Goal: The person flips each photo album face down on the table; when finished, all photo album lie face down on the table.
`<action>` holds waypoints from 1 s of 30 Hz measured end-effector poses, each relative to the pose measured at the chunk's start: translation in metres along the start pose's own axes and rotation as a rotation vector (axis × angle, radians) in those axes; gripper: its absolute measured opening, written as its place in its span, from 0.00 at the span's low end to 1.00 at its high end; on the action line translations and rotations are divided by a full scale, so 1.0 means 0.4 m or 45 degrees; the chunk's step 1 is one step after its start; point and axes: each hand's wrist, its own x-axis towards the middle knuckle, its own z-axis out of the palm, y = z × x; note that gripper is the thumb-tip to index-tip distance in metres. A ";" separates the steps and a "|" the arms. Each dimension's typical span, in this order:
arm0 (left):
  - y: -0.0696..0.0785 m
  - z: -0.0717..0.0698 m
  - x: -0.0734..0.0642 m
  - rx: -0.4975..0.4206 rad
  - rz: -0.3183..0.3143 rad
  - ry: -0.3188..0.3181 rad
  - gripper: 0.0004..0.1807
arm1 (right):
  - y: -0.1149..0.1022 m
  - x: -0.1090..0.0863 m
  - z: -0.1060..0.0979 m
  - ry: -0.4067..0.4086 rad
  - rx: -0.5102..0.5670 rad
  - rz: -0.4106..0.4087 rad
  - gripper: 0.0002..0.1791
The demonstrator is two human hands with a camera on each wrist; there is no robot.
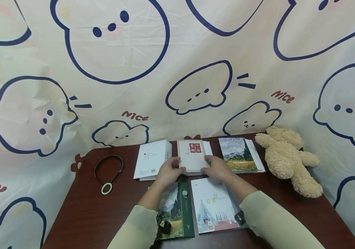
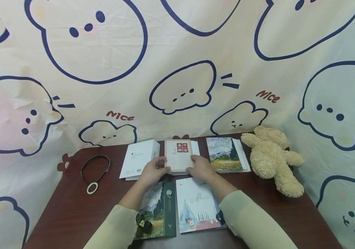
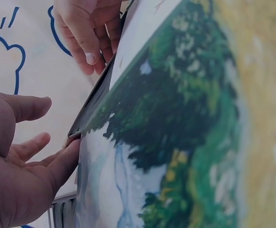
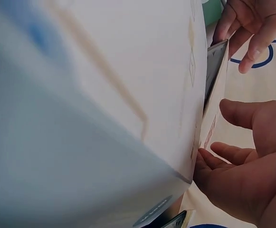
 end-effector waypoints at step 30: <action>0.043 -0.058 -0.032 -0.088 0.055 0.091 0.28 | -0.025 0.002 0.021 -0.032 0.226 0.006 0.32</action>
